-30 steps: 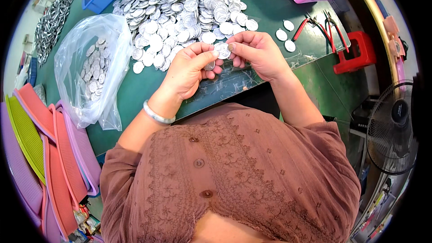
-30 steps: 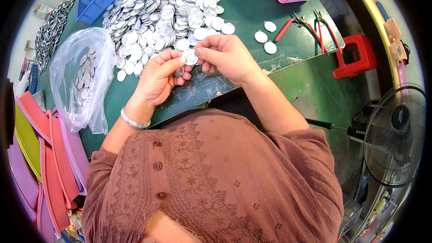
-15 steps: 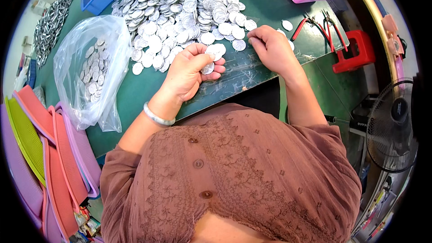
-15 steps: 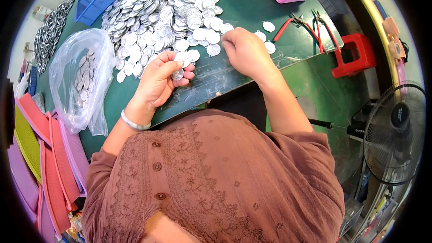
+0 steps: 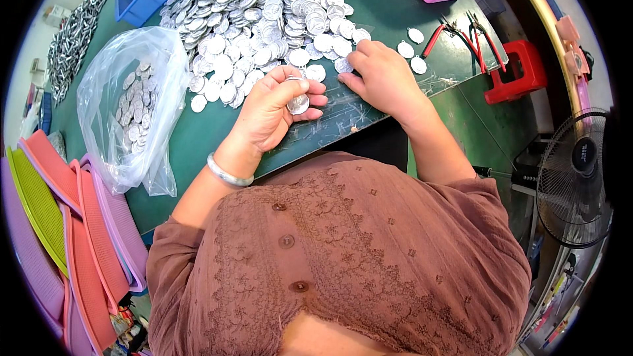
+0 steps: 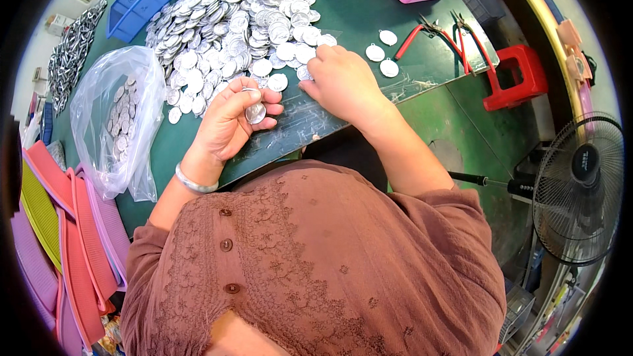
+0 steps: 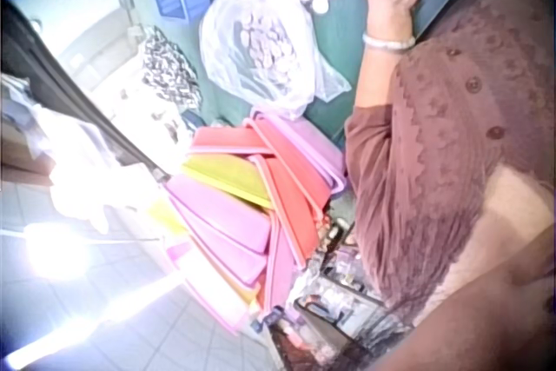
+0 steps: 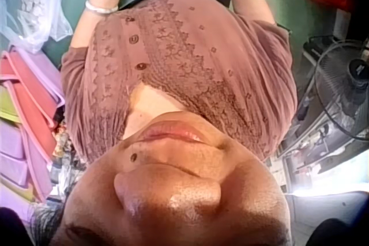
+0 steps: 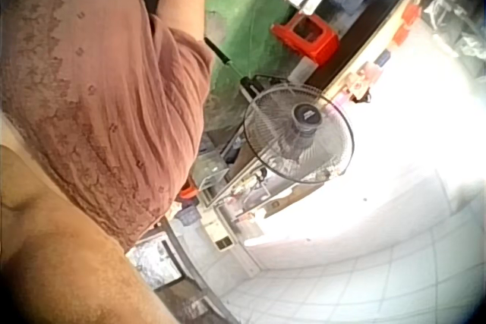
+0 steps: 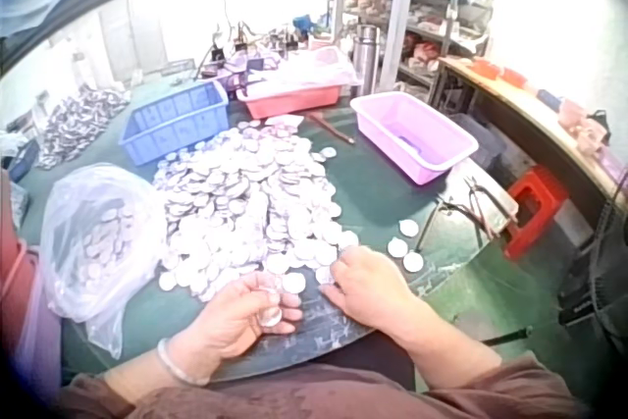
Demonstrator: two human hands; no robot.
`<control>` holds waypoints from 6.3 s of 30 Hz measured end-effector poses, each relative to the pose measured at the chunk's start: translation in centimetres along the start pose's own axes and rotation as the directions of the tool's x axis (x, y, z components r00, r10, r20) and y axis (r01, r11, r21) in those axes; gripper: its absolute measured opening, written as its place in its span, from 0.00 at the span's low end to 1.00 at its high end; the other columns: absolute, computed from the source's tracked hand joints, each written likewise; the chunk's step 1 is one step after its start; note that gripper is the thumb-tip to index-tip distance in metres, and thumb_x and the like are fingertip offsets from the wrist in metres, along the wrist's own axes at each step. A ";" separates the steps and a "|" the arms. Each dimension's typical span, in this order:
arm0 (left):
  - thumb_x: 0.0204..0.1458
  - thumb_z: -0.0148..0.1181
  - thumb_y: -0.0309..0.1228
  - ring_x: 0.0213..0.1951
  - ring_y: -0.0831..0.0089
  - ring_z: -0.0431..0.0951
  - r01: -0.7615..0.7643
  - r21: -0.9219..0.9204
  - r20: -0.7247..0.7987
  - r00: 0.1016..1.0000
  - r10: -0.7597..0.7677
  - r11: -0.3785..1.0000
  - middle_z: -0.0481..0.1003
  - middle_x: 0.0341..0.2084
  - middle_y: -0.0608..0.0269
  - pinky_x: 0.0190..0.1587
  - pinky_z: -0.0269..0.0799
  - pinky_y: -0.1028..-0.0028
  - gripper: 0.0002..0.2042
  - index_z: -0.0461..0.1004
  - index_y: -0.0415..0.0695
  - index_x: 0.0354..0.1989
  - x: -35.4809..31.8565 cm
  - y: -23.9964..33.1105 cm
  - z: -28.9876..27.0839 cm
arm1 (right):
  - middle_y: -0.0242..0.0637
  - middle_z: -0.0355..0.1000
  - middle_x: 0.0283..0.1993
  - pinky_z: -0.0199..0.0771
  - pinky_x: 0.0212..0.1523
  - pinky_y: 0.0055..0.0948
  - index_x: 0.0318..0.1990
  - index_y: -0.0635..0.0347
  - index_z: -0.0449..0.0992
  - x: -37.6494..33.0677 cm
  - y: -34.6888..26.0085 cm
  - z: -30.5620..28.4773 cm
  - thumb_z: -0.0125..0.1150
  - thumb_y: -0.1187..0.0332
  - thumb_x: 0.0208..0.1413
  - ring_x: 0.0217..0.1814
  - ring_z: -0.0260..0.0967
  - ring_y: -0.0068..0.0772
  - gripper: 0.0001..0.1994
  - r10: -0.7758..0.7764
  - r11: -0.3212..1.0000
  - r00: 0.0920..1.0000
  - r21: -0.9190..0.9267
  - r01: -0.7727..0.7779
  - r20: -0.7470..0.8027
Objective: The person sits at a green workbench and repeatedly picks up small silver metal discs and white circular components. They align the components and press them together by hand to form a single unit. The person places the finished units into a clear plastic bag on the left side of the table. The workspace contains a large pile of loose metal discs and various tools.
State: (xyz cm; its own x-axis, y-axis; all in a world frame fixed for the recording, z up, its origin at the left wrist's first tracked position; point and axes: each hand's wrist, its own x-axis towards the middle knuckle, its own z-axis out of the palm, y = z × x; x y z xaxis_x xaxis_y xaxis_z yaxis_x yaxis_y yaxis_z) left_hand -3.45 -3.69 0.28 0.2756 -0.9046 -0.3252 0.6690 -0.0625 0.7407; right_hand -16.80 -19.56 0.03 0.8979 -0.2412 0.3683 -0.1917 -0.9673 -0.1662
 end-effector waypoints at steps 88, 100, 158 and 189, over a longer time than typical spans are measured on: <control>0.52 0.49 0.27 0.23 0.78 0.71 -0.095 0.090 -0.037 0.994 0.098 0.991 0.71 0.24 0.62 0.21 0.65 0.82 0.07 0.68 0.39 0.37 -0.1 -0.8 -0.2 | 0.31 0.68 0.21 0.62 0.22 0.20 0.30 0.65 0.72 2.8 -0.2 1.9 0.58 0.70 0.44 0.20 0.61 0.18 0.08 0.357 0.413 0.893 0.810 -0.415 0.276; 0.49 0.49 0.24 0.22 0.75 0.72 -0.088 0.074 -0.072 0.993 0.094 0.993 0.73 0.25 0.56 0.19 0.66 0.82 0.02 0.66 0.42 0.31 -0.3 -0.8 -0.6 | 0.41 0.68 0.27 0.66 0.31 0.32 0.30 0.63 0.73 0.3 -0.4 -0.4 0.57 0.68 0.43 0.29 0.67 0.39 0.09 0.276 0.865 0.946 0.385 -0.321 0.170; 0.48 0.52 0.23 0.27 0.74 0.74 -0.058 0.032 0.004 0.998 0.058 0.998 0.73 0.27 0.59 0.24 0.70 0.81 0.07 0.67 0.39 0.36 -0.2 -0.6 -1.3 | 0.34 0.68 0.24 0.65 0.28 0.26 0.31 0.62 0.73 2.2 0.4 0.7 0.52 0.68 0.49 0.26 0.65 0.31 0.07 0.119 0.814 0.984 0.555 -0.171 0.129; 0.49 0.53 0.25 0.23 0.77 0.72 -0.036 0.022 -0.079 0.996 0.038 0.999 0.72 0.24 0.62 0.20 0.65 0.82 0.04 0.70 0.39 0.32 -0.3 -0.7 -1.0 | 0.26 0.68 0.22 0.58 0.21 0.11 0.34 0.63 0.72 0.9 -2.4 -0.5 0.52 0.68 0.51 0.20 0.60 0.12 0.08 0.147 0.029 0.804 0.810 -0.586 0.576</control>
State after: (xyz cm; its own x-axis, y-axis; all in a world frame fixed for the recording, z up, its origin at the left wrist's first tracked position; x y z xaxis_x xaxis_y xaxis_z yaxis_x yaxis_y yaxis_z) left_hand -3.29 -2.99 -0.77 0.3548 -0.8700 -0.3424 0.6431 -0.0387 0.7648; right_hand -15.70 -17.52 1.22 0.9219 -0.2909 -0.2557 -0.2109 0.1768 -0.9614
